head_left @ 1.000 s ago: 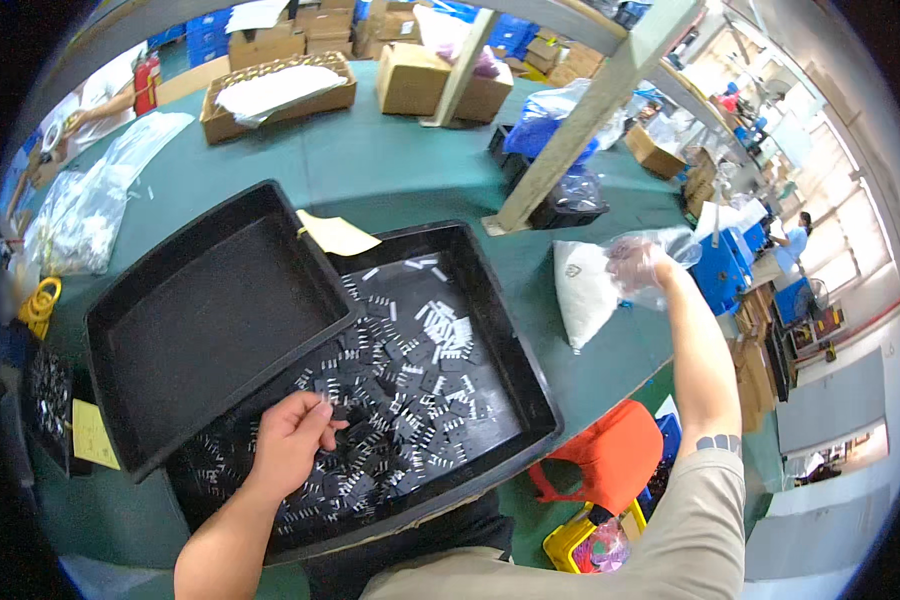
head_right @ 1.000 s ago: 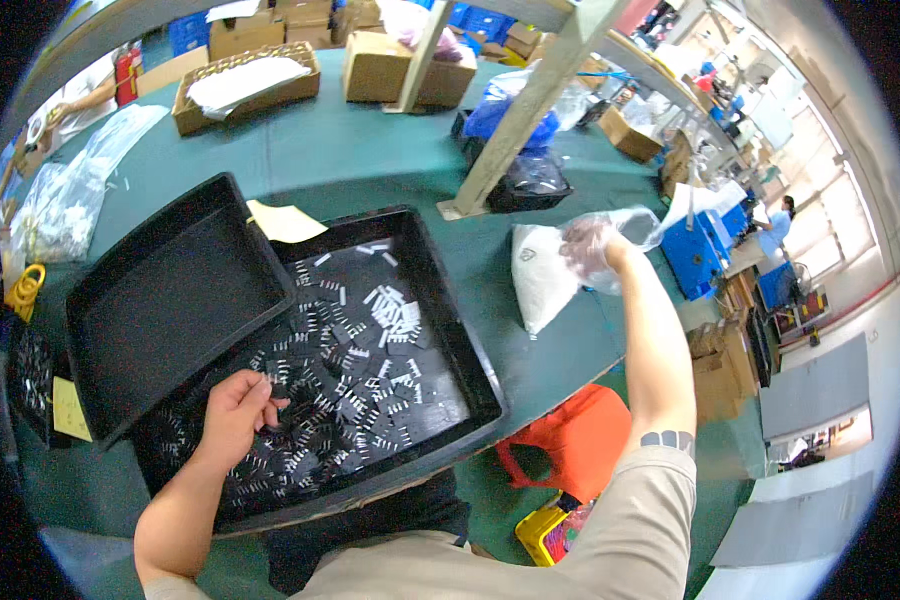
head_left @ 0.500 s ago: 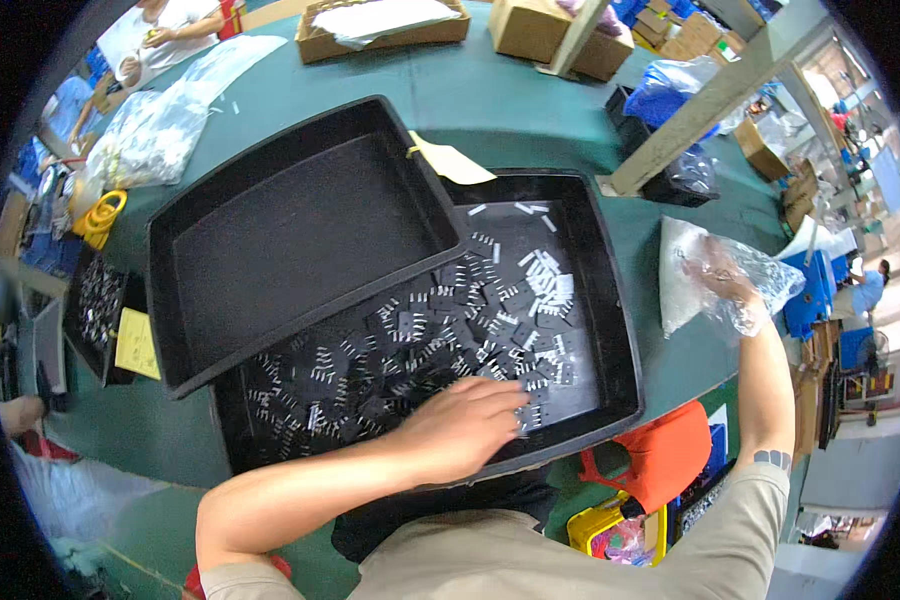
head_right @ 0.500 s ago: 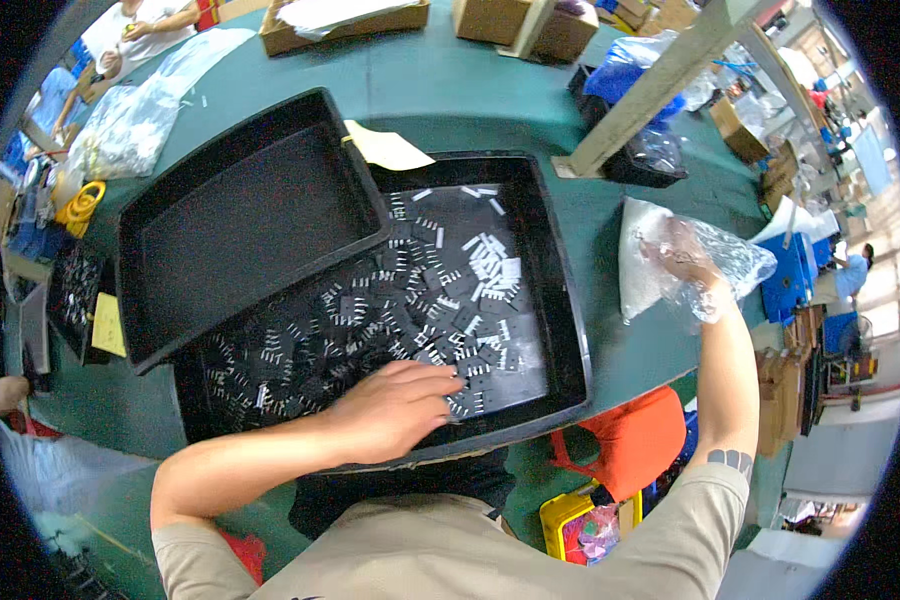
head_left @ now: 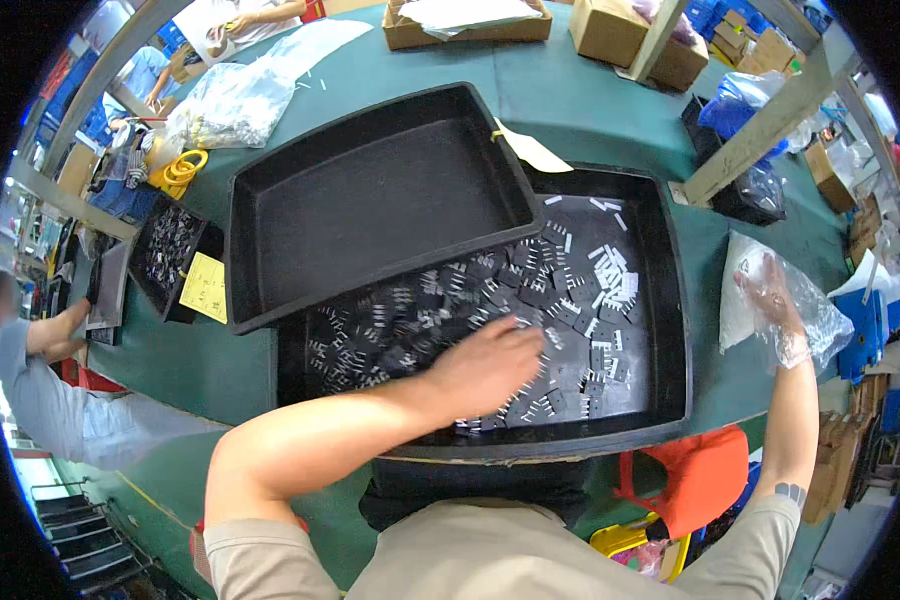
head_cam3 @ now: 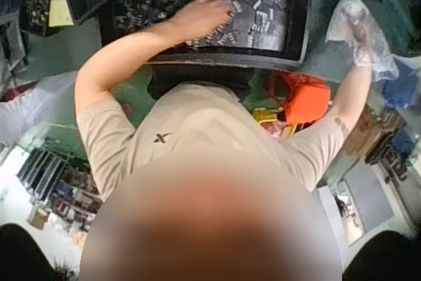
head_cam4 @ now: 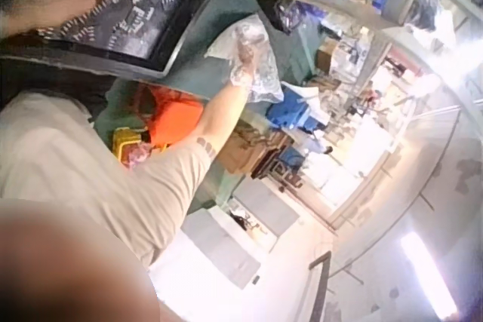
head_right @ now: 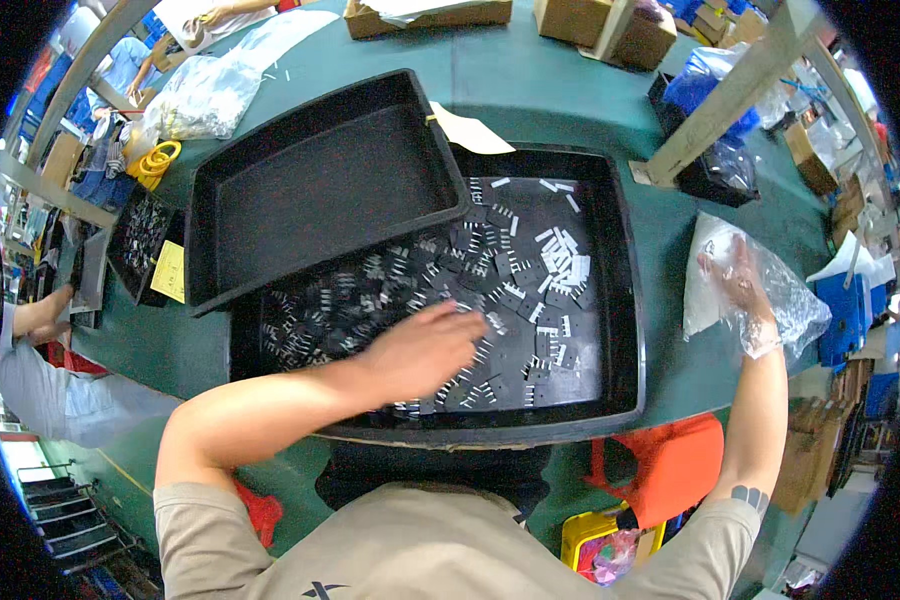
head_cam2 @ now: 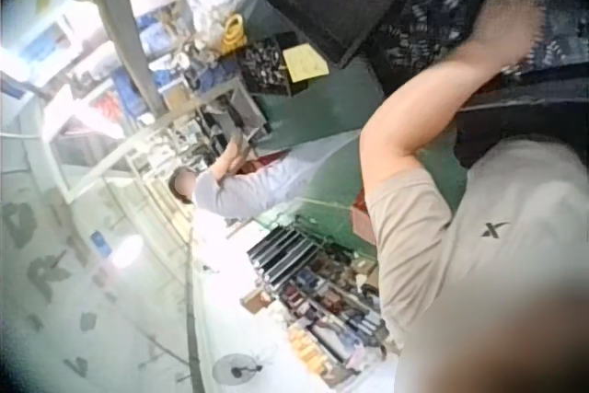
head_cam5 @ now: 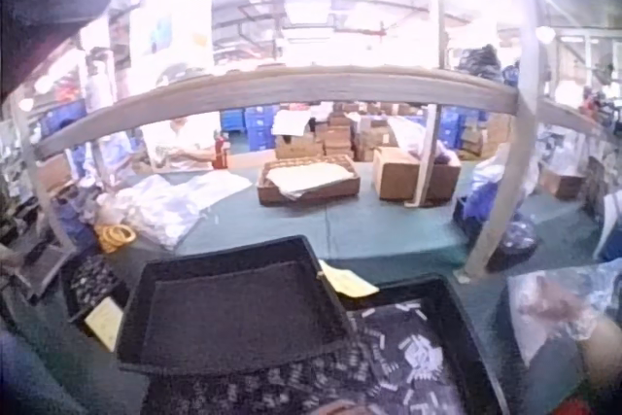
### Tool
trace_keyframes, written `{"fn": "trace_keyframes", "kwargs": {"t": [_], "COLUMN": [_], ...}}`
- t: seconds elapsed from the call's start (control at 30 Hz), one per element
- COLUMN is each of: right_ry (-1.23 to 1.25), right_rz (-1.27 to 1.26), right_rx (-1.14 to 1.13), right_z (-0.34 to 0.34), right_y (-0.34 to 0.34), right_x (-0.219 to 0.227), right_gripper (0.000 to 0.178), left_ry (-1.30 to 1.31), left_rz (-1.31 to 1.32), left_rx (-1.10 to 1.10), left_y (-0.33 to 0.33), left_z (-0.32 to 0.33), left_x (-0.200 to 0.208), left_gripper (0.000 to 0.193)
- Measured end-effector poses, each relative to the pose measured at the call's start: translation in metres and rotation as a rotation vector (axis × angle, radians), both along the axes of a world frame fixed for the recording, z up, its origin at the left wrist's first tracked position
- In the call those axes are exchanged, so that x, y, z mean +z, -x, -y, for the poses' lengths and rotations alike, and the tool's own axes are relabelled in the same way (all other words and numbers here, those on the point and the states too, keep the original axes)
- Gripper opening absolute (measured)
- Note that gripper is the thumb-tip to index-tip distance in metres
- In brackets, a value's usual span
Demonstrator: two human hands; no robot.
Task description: The person sorts small black and white plastic components from a tray and assembles them by hand. They pick up a black base and insert white pins into it, repeating the process to create small assemblies. The person places the finished units into a separate tray on the table.
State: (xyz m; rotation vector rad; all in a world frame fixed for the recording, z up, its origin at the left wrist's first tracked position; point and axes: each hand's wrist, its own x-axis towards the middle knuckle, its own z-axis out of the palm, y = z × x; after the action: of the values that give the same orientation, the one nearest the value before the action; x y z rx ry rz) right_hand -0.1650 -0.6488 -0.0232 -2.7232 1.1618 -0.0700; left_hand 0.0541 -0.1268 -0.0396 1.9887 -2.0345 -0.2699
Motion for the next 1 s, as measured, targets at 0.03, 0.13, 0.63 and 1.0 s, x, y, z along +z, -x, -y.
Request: {"fn": "trace_keyframes", "kwargs": {"t": [0.03, 0.13, 0.63, 1.0], "right_ry": [0.027, 0.102, -0.102, -0.7], "right_rz": [-0.027, -0.082, 0.044, 0.434], "right_rx": [-0.007, 0.09, 0.365, -0.089], "right_z": [-0.01, 0.007, 0.026, 0.055], "right_y": [-0.009, -0.001, 0.02, 0.068], "right_x": [0.009, 0.007, 0.056, 0.049], "right_gripper": [0.069, 0.076, 0.052, 0.029], "left_ry": [-0.037, -0.008, 0.173, 0.179], "left_rz": [0.011, -0.009, -0.649, -0.982], "left_rx": [0.026, 0.173, 0.351, 0.418], "left_y": [-0.009, -0.032, -0.015, -0.017], "left_z": [-0.006, -0.03, -0.023, -0.015], "left_x": [0.004, 0.004, 0.053, 0.026], "left_gripper": [0.019, 0.016, 0.015, 0.013]}}
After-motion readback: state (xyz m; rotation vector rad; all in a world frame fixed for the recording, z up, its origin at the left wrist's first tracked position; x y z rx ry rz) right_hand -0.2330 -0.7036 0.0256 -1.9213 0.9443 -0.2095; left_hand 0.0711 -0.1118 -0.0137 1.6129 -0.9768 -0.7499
